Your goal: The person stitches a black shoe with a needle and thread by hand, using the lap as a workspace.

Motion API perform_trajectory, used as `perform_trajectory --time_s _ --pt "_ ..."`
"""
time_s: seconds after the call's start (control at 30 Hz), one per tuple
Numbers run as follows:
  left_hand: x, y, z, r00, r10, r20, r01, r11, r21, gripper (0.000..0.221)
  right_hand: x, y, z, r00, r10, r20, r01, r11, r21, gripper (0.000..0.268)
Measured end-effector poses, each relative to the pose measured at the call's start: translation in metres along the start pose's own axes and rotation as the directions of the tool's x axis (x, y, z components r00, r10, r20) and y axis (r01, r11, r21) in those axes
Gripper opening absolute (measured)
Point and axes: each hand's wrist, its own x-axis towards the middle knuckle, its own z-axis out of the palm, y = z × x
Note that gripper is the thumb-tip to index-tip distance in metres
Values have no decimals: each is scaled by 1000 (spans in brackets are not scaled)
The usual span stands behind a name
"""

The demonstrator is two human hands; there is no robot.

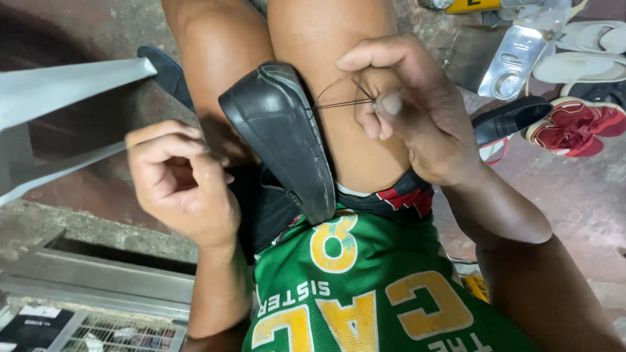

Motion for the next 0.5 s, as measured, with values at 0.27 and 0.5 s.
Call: perform_trajectory --time_s 0.27,0.5 --pt "-10 -22 8 935 86 344 -167 962 215 10 6 7 27 999 -3 45 23 893 -449 69" --pt "-20 -60 -16 985 -4 175 -28 983 182 49 21 9 35 1000 23 1 -19 872 -489 72"
